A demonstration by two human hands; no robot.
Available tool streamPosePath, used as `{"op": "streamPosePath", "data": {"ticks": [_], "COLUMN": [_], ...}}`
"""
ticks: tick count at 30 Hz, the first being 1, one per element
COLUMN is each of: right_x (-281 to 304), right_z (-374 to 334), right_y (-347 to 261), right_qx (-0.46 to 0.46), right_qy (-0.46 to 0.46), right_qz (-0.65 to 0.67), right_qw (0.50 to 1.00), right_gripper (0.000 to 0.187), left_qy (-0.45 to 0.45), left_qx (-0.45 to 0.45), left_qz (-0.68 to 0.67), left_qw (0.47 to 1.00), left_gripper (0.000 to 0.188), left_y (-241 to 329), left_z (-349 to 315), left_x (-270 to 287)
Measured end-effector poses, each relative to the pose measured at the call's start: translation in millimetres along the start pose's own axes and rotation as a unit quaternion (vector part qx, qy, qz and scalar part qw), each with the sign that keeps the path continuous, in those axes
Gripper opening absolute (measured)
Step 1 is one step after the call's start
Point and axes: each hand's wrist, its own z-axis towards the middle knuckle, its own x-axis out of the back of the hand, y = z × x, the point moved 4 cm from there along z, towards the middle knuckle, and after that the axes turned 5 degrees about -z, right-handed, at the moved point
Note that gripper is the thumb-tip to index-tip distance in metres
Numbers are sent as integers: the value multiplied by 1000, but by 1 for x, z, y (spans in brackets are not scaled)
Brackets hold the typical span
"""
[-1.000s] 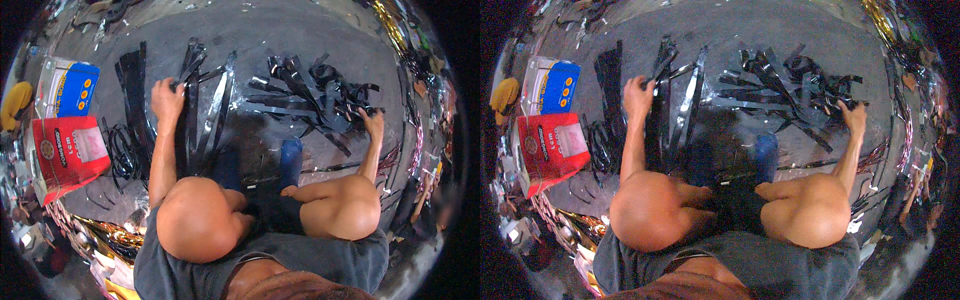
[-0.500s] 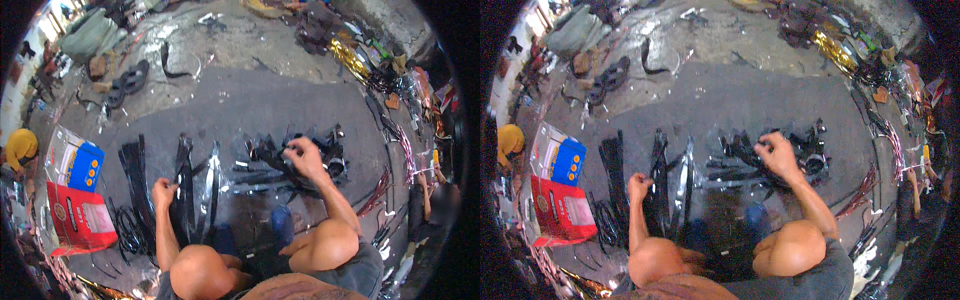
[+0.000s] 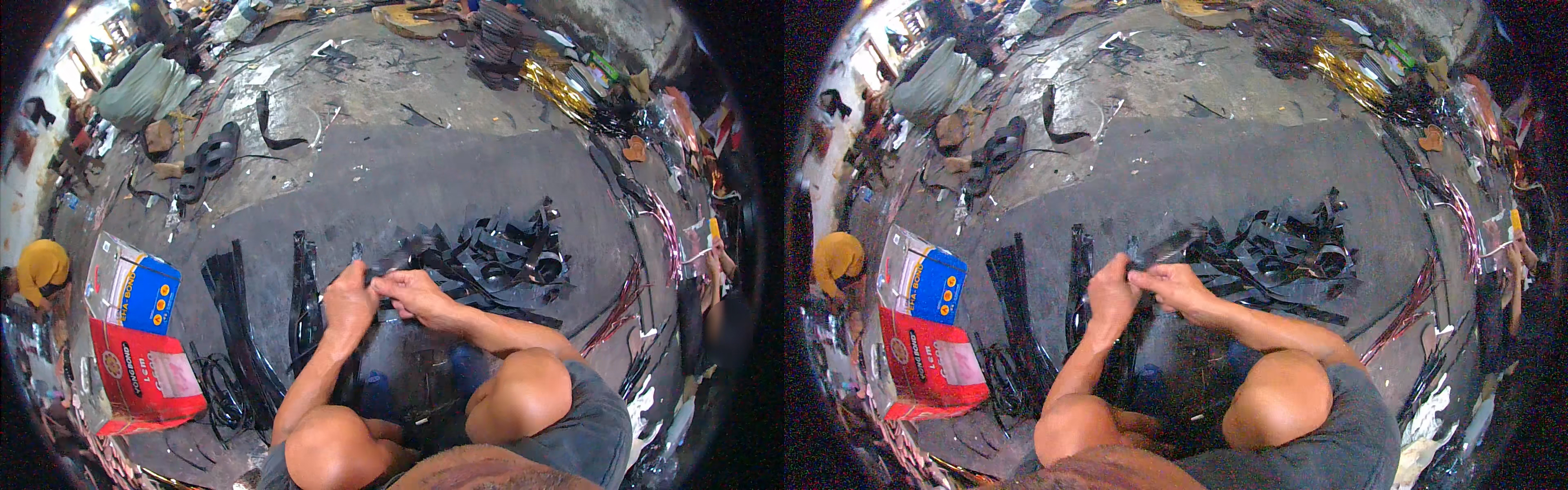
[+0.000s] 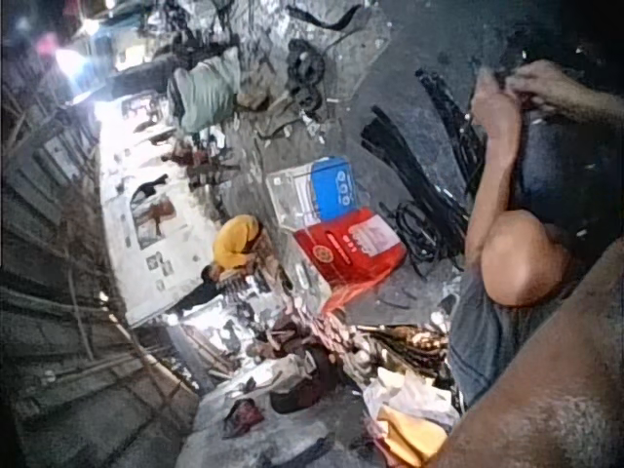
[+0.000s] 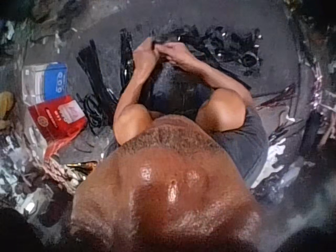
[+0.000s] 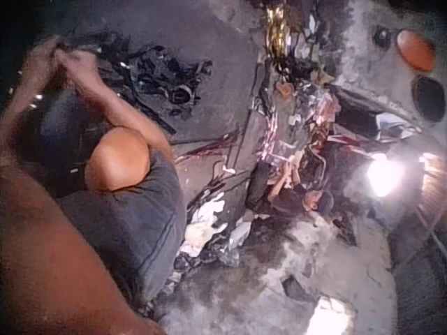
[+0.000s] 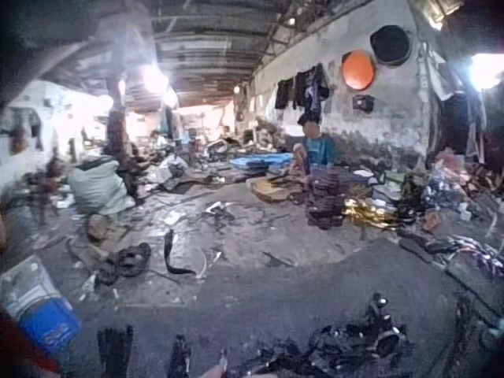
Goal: The person sits on the floor and repeatedly picks up black strips of material, tearing them into smaller pieces by hand and placing them into a pile.
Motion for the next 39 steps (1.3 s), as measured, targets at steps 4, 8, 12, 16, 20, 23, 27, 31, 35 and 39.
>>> {"op": "streamPosePath", "data": {"ticks": [4,8,12,16,20,23,27,31,35,39], "right_x": [15,33,70,177,128,47,10,28,58,120], "right_z": [-3,-9,0,-7,-31,-27,-15,-15,-7,4], "right_y": [-24,-38,-42,-80,-72,-19,-20,-14,-21,-51], "right_qx": [60,71,105,242,129,29,81,70,86,181], "right_qy": [189,157,237,413,334,134,99,149,211,358], "right_qz": [31,10,-40,139,24,-17,7,46,41,72], "right_qw": [980,985,965,867,933,990,992,985,973,913], "right_gripper": [31,32,32,22,41,33,18,25,25,20], "left_qy": [-42,-82,-124,-47,-13,-36,-72,-72,-177,-151], "left_qx": [-45,19,117,110,233,222,200,296,244,254], "left_qz": [-54,-306,-304,-361,-432,-454,-528,-564,-468,-477], "left_qw": [997,948,937,925,871,862,822,768,831,828], "left_gripper": [17,24,20,14,12,15,20,25,21,22], "left_y": [38,26,28,17,-9,-5,12,30,33,33], "left_z": [22,13,5,1,-4,-1,-9,-17,-19,-15], "left_x": [8,-4,-11,-2,7,-13,-29,-28,-27,-15]}}
